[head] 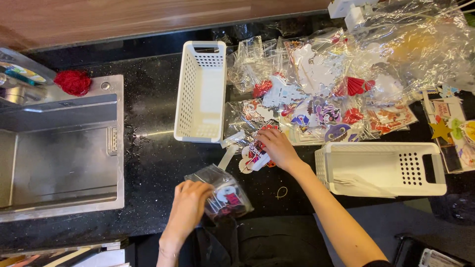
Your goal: Sorting and organizing various cake toppers and decorations into plastic bins on a counter.
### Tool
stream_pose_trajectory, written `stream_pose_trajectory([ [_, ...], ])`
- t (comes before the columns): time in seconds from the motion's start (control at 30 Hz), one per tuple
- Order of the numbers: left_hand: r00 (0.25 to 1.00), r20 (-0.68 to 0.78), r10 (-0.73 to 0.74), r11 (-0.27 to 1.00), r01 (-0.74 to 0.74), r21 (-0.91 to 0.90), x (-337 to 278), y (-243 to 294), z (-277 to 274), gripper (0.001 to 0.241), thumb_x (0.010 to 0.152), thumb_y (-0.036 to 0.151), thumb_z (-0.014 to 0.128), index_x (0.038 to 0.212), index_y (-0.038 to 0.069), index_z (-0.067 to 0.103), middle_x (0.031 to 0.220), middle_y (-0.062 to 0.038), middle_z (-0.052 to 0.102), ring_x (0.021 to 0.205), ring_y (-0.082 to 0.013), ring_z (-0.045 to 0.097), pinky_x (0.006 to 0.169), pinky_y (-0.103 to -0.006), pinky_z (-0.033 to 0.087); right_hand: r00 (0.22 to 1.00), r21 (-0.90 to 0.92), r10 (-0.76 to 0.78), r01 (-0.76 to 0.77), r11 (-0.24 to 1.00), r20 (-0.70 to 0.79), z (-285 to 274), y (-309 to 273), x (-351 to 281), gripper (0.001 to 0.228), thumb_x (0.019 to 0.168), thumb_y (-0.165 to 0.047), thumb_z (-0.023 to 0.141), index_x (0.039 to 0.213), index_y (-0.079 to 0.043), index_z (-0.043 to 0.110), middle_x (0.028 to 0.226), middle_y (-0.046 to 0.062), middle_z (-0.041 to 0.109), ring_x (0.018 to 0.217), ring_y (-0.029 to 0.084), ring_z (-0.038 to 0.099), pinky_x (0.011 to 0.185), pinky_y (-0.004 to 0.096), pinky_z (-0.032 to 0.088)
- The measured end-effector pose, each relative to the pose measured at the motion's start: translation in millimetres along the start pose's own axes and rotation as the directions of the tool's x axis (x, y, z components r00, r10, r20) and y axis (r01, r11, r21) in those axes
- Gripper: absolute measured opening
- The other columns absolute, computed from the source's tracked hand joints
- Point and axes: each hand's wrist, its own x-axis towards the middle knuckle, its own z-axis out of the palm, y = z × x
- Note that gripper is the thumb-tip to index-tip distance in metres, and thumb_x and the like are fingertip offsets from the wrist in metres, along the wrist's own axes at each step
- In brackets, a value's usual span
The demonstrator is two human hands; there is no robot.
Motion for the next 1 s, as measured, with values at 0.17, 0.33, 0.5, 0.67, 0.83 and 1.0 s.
stream_pose_trajectory([
  [0.17,0.972,0.056,-0.227,0.946,0.207,0.248,30.8,-55.9,38.7,0.021,0.1,0.027,0.054,0.114,0.026,0.07,0.104,0.006,0.072,0.109,-0.0177,0.061,0.114,-0.0416,0.035,0.987,-0.255,0.106,-0.073,0.964,0.12,-12.0,-17.4,14.9,0.052,0.072,-0.016,0.089,0.12,-0.013,0.069,0.126,0.009,0.061,0.128,0.03,0.05,0.099,0.043,0.045],
  [0.33,0.972,-0.119,-0.204,0.936,0.229,0.268,48.4,8.5,31.3,0.029,0.096,0.026,0.064,0.123,0.013,0.065,0.119,-0.009,0.065,0.117,-0.0247,0.061,0.11,-0.0436,0.041,0.967,-0.178,0.234,-0.213,0.961,0.102,-7.6,9.9,-24.3,0.046,0.072,-0.025,0.087,0.109,-0.015,0.063,0.112,0.006,0.065,0.118,0.027,0.058,0.103,0.044,0.041],
  [0.5,0.993,-0.068,-0.094,0.931,0.063,-0.36,100.8,44.7,71.3,0.021,0.099,0.019,0.063,0.116,0.009,0.068,0.108,-0.013,0.069,0.108,-0.0367,0.066,0.096,-0.0454,0.052,0.943,0.105,0.295,-0.282,0.954,-0.155,-48.8,-14.9,-69.8,0.022,0.08,-0.029,0.081,0.098,-0.022,0.07,0.089,0.0,0.075,0.101,0.021,0.068,0.104,0.038,0.042],
  [0.67,0.989,-0.145,0.026,0.996,-0.038,-0.086,157.4,28.5,149.9,0.036,0.091,0.03,0.074,0.113,0.004,0.062,0.101,-0.014,0.062,0.101,-0.0366,0.065,0.086,-0.0441,0.057,0.707,0.326,0.581,-0.483,0.813,-0.402,-90.6,-65.3,-102.5,0.018,0.102,-0.023,0.066,0.115,-0.011,0.07,0.1,0.009,0.074,0.1,0.028,0.072,0.088,0.038,0.056],
  [0.83,0.99,-0.137,-0.04,0.995,0.052,0.081,170.8,27.4,172.1,0.067,0.061,0.046,0.09,0.106,0.01,0.056,0.103,-0.01,0.054,0.104,-0.0352,0.058,0.086,-0.0459,0.053,0.457,0.76,0.85,-0.446,0.474,-0.262,-85.0,-70.5,-131.2,0.033,0.102,-0.017,0.064,0.132,-0.01,0.054,0.112,0.015,0.072,0.106,0.028,0.068,0.091,0.041,0.054],
  [1.0,0.981,-0.076,-0.177,0.974,0.163,-0.154,166.5,18.3,159.4,0.047,0.066,0.036,0.091,0.092,0.015,0.058,0.099,-0.004,0.055,0.105,-0.0323,0.056,0.09,-0.0443,0.044,0.482,0.921,0.861,-0.241,0.305,-0.16,-59.5,-54.8,-139.1,0.045,0.094,-0.002,0.07,0.135,-0.001,0.051,0.114,0.016,0.07,0.104,0.02,0.068,0.09,0.032,0.057],
])
